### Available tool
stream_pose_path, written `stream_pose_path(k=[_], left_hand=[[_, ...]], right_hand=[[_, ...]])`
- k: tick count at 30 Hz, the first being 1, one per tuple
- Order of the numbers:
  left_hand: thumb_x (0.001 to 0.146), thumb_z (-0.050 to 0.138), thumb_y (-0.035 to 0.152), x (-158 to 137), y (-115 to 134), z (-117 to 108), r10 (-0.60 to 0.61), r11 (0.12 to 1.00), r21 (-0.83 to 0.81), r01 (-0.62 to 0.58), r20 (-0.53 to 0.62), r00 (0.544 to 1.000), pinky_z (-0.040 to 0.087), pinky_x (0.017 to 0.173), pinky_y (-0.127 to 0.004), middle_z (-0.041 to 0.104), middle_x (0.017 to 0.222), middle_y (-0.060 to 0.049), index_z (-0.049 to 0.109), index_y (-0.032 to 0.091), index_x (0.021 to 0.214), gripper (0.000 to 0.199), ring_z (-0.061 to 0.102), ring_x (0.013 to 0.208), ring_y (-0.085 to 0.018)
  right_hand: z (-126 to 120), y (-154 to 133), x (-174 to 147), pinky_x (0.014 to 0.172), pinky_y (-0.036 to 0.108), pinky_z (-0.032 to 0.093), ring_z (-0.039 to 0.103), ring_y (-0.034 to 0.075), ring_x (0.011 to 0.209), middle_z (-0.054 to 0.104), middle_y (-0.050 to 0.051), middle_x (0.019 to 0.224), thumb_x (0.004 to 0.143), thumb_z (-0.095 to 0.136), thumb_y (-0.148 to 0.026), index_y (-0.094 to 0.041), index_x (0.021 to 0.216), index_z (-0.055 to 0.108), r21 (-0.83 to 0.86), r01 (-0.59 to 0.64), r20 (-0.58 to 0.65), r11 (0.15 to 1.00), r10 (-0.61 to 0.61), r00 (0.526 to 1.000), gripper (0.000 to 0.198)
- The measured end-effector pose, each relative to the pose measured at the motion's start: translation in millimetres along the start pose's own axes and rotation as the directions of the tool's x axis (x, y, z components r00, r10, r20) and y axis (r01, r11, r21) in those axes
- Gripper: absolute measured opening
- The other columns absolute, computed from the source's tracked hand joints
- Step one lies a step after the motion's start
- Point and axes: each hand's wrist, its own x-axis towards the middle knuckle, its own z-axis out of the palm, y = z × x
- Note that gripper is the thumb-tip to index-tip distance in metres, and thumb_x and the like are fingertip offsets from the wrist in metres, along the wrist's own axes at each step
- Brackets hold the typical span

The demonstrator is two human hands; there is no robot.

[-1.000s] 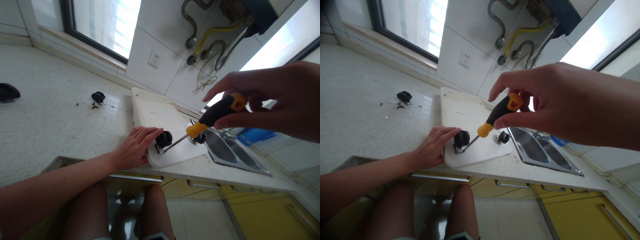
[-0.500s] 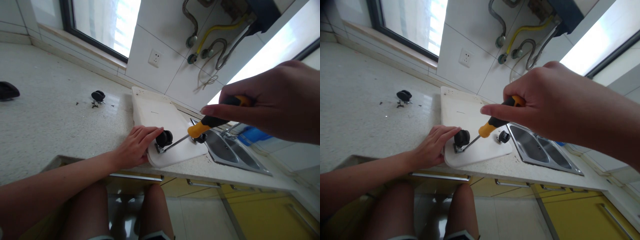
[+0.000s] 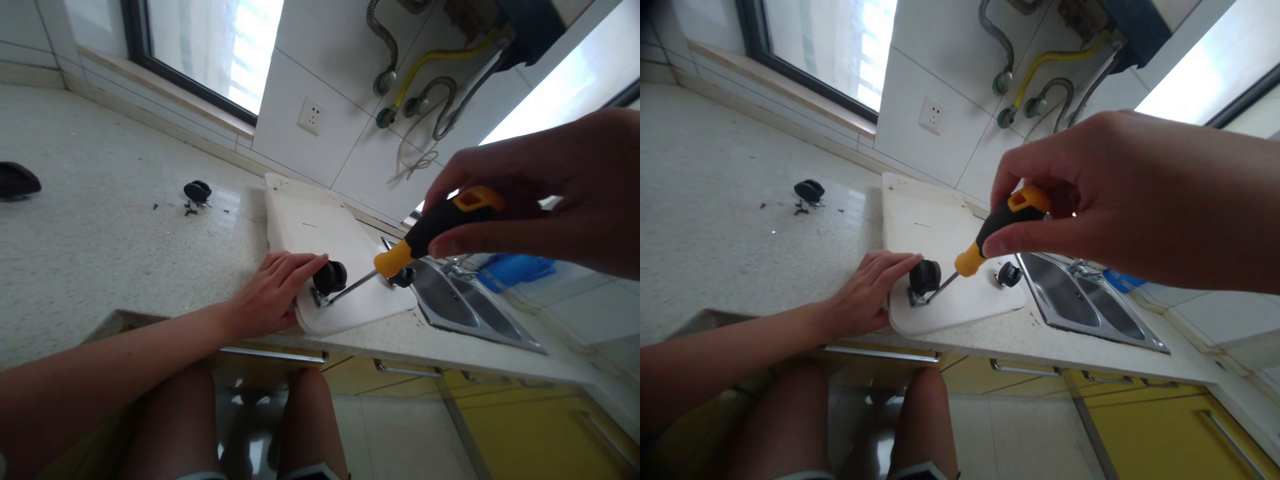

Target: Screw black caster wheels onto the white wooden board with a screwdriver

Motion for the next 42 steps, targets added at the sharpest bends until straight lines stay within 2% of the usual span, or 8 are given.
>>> stream_pose_path(k=[4, 9, 13, 18, 23, 28, 37, 42], left_hand=[[0.106, 0.062, 0.024, 0.0, -0.2, 0.5, -0.002, 1.000, -0.002, 0.002, -0.012, 1.000, 0.047, 0.119, -0.050, 0.066, 0.154, -0.020, 0.021, 0.021, 0.184, 0.088, 0.065, 0.136, -0.036], [0.107, 0.063, 0.025, -0.2, -0.7, 0.7, 0.004, 1.000, 0.003, -0.004, -0.009, 1.000, 0.047, 0.118, -0.050, 0.066, 0.154, -0.021, 0.020, 0.020, 0.184, 0.088, 0.066, 0.135, -0.036], [0.107, 0.063, 0.027, -0.5, -1.4, 1.3, 0.005, 1.000, 0.005, -0.005, -0.018, 1.000, 0.048, 0.116, -0.051, 0.067, 0.154, -0.021, 0.019, 0.022, 0.184, 0.089, 0.066, 0.135, -0.036], [0.107, 0.062, 0.027, -0.8, -2.5, 1.9, 0.003, 1.000, -0.002, -0.003, -0.012, 1.000, 0.047, 0.117, -0.051, 0.067, 0.153, -0.021, 0.021, 0.019, 0.184, 0.087, 0.066, 0.135, -0.036], [0.107, 0.064, 0.028, -0.7, -2.4, 2.0, 0.002, 1.000, -0.006, -0.002, -0.013, 1.000, 0.047, 0.116, -0.052, 0.067, 0.153, -0.021, 0.021, 0.019, 0.184, 0.089, 0.066, 0.135, -0.036], [0.107, 0.065, 0.030, -1.4, -2.0, 2.8, -0.013, 1.000, -0.025, 0.013, -0.007, 1.000, 0.047, 0.117, -0.054, 0.067, 0.154, -0.021, 0.021, 0.021, 0.183, 0.089, 0.065, 0.136, -0.036], [0.107, 0.064, 0.030, -1.7, -3.3, 2.9, -0.002, 1.000, -0.020, 0.002, -0.009, 1.000, 0.046, 0.117, -0.053, 0.067, 0.153, -0.021, 0.024, 0.018, 0.182, 0.085, 0.064, 0.136, -0.036], [0.109, 0.063, 0.031, -0.9, -2.9, 2.5, 0.010, 1.000, -0.016, -0.010, -0.004, 1.000, 0.046, 0.117, -0.050, 0.067, 0.152, -0.021, 0.025, 0.016, 0.181, 0.083, 0.064, 0.135, -0.035]], right_hand=[[2.3, -2.2, 2.5, 0.041, 0.035, 0.025, 0.039, 0.013, 0.035, 0.051, -0.001, 0.045, 0.084, 0.037, -0.112, -0.031, 0.075, 0.080, -0.050, -0.034, -0.045, 0.998, 0.032, 0.998, 0.092], [-2.1, -7.9, 2.3, 0.044, 0.033, 0.032, 0.047, 0.012, 0.041, 0.063, -0.005, 0.058, 0.072, 0.049, -0.116, -0.040, 0.106, 0.085, -0.013, -0.020, 0.003, 1.000, 0.020, 1.000, 0.091], [0.1, -8.7, 3.6, 0.044, 0.036, 0.024, 0.033, 0.010, 0.034, 0.047, 0.000, 0.043, 0.080, 0.030, -0.116, -0.031, 0.070, 0.080, -0.074, -0.042, -0.040, 0.996, 0.039, 0.998, 0.099], [1.7, -7.1, 5.4, 0.044, 0.034, 0.028, 0.046, 0.013, 0.040, 0.064, -0.003, 0.061, 0.076, 0.040, -0.116, -0.042, 0.108, 0.085, -0.036, 0.047, -0.015, 0.998, -0.047, 0.999, 0.093], [1.2, -12.4, 9.8, 0.043, 0.036, 0.028, 0.038, 0.012, 0.035, 0.048, 0.000, 0.046, 0.075, 0.022, -0.119, -0.029, 0.069, 0.078, -0.095, -0.061, -0.009, 0.994, 0.060, 0.998, 0.106], [-5.4, -14.0, 6.9, 0.040, 0.030, 0.033, 0.047, 0.012, 0.041, 0.062, -0.004, 0.060, 0.074, 0.053, -0.114, -0.040, 0.104, 0.086, 0.077, -0.009, 0.086, 0.997, 0.002, 0.996, 0.087], [-1.5, -8.7, 1.3, 0.043, 0.031, 0.034, 0.050, 0.012, 0.046, 0.069, -0.003, 0.069, 0.073, 0.056, -0.113, -0.042, 0.105, 0.088, 0.124, 0.027, 0.024, 0.992, -0.030, 0.999, 0.085], [-11.9, -28.9, -9.8, 0.047, 0.034, 0.031, 0.039, 0.012, 0.047, 0.051, -0.006, 0.052, 0.074, 0.041, -0.117, -0.039, 0.096, 0.086, 0.006, -0.134, 0.072, 0.991, 0.133, 0.989, 0.092]])
